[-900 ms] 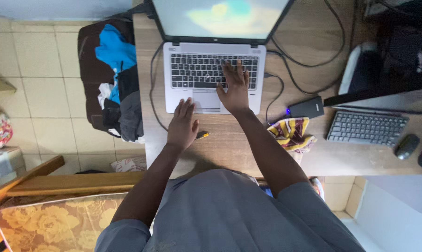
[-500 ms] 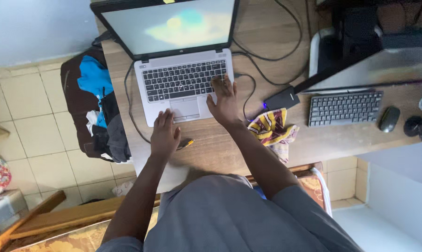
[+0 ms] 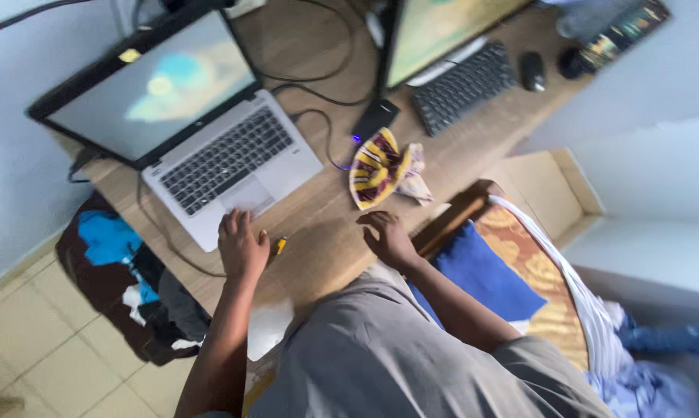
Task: The person organizes items on a desk by opening drawers, moving objects, and wiping the surface with a cloth. They then take a mug to a sink, rinse it with water, and return it to the desk area.
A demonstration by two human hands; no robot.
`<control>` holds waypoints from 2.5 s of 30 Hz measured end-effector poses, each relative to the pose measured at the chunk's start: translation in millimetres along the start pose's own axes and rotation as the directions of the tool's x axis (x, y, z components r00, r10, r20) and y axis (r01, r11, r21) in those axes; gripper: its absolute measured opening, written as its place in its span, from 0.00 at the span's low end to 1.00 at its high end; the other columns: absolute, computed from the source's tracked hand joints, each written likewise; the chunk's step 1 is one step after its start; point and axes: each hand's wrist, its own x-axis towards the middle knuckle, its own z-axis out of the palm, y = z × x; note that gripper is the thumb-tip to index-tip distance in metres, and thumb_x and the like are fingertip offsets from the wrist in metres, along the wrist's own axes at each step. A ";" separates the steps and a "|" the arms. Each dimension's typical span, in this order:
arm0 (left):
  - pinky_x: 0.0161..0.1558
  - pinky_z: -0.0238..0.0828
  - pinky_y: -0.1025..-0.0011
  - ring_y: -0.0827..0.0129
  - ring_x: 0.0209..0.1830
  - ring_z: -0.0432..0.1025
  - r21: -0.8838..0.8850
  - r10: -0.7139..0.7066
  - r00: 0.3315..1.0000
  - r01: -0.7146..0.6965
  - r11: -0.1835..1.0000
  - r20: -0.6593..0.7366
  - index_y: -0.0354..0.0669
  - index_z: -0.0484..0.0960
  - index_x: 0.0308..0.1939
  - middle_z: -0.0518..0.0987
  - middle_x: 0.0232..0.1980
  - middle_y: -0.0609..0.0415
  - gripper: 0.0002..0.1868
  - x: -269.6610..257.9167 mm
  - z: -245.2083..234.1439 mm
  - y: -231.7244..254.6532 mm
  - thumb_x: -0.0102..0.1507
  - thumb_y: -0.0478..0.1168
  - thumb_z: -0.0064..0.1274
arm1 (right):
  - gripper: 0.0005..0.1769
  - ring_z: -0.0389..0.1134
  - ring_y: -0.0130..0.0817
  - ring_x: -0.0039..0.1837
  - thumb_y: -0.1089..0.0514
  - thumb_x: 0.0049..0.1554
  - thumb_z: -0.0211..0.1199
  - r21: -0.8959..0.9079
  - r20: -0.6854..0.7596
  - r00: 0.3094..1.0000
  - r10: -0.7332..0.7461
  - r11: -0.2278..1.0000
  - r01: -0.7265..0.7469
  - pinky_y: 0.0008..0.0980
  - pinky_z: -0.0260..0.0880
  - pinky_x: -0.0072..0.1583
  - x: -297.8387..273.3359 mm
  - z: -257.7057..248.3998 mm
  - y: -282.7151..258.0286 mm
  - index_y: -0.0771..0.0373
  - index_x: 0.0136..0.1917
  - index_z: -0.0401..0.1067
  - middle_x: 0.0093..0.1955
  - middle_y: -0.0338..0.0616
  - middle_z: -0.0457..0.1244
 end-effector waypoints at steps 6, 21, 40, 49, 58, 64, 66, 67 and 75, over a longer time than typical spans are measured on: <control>0.73 0.58 0.53 0.49 0.73 0.63 -0.295 0.334 0.919 -0.266 0.918 0.211 0.36 0.74 0.66 0.71 0.70 0.44 0.30 -16.1 53.9 85.6 0.59 0.39 0.58 | 0.15 0.66 0.51 0.65 0.60 0.55 0.62 -0.042 -0.151 0.979 0.136 0.989 -0.144 0.46 0.64 0.67 -38.4 -32.9 14.6 0.59 0.56 0.76 0.59 0.46 0.69; 0.54 0.74 0.55 0.51 0.52 0.77 -0.158 0.266 0.807 -0.215 0.964 0.528 0.44 0.84 0.50 0.83 0.51 0.47 0.17 6.1 86.1 132.9 0.62 0.49 0.57 | 0.31 0.40 0.55 0.83 0.51 0.59 0.56 -0.354 0.114 0.993 -0.013 0.934 0.053 0.67 0.37 0.75 18.1 26.1 118.4 0.51 0.76 0.63 0.81 0.47 0.49; 0.41 0.75 0.52 0.47 0.40 0.78 -0.231 0.409 0.740 -0.338 0.912 0.534 0.48 0.86 0.42 0.83 0.42 0.46 0.08 177.5 124.1 444.5 0.64 0.43 0.54 | 0.24 0.56 0.47 0.79 0.60 0.58 0.56 0.044 -0.158 0.921 -0.356 0.929 0.366 0.56 0.52 0.80 -39.4 -113.3 291.8 0.62 0.67 0.73 0.73 0.49 0.63; 0.52 0.75 0.56 0.50 0.52 0.78 -0.213 0.529 0.645 -0.504 0.837 0.551 0.40 0.84 0.54 0.83 0.55 0.45 0.14 217.7 157.6 509.2 0.68 0.40 0.51 | 0.16 0.64 0.56 0.62 0.65 0.55 0.61 0.545 -0.404 0.595 0.695 0.705 -0.453 0.45 0.65 0.64 -63.4 -88.1 367.9 0.65 0.58 0.76 0.57 0.55 0.66; 0.63 0.64 0.54 0.47 0.69 0.64 -0.596 0.617 0.152 -0.161 0.787 0.772 0.39 0.58 0.74 0.66 0.71 0.39 0.47 187.4 182.4 572.8 0.55 0.39 0.66 | 0.22 0.67 0.27 0.54 0.58 0.60 0.60 0.973 0.161 0.759 0.631 -0.232 -0.013 0.31 0.69 0.55 -97.5 -91.3 348.1 0.60 0.67 0.69 0.56 0.38 0.67; 0.63 0.71 0.56 0.50 0.66 0.69 -0.015 0.352 0.522 -0.543 0.840 0.777 0.51 0.71 0.74 0.72 0.66 0.46 0.33 235.5 148.7 553.6 0.64 0.37 0.59 | 0.15 0.69 0.30 0.49 0.54 0.68 0.59 0.994 -0.059 0.675 0.736 -0.019 0.107 0.29 0.71 0.51 -24.9 -136.2 466.1 0.69 0.60 0.74 0.49 0.44 0.67; 0.57 0.70 0.55 0.43 0.65 0.64 0.131 0.334 0.547 -0.644 0.753 0.768 0.42 0.70 0.71 0.67 0.70 0.39 0.37 240.2 140.2 550.6 0.57 0.39 0.62 | 0.14 0.67 0.27 0.46 0.55 0.65 0.60 0.988 0.039 0.507 0.861 -0.111 0.112 0.27 0.68 0.49 14.6 -127.7 511.6 0.63 0.61 0.70 0.47 0.38 0.66; 0.55 0.70 0.54 0.40 0.65 0.62 0.202 0.331 0.558 -0.688 0.697 0.761 0.37 0.69 0.69 0.65 0.72 0.36 0.39 242.4 140.9 552.7 0.54 0.39 0.64 | 0.15 0.67 0.23 0.46 0.56 0.61 0.60 0.962 0.132 0.487 0.863 -0.231 0.148 0.24 0.67 0.48 35.6 -122.0 530.2 0.56 0.62 0.69 0.48 0.32 0.67; 0.74 0.52 0.52 0.39 0.78 0.52 -0.244 0.605 0.344 -0.690 0.682 0.718 0.33 0.65 0.72 0.57 0.78 0.34 0.39 211.5 195.4 593.5 0.61 0.43 0.62 | 0.18 0.65 0.27 0.43 0.44 0.64 0.55 0.948 0.242 0.573 0.783 -0.317 0.033 0.31 0.69 0.49 63.6 -105.6 559.2 0.60 0.54 0.70 0.42 0.36 0.63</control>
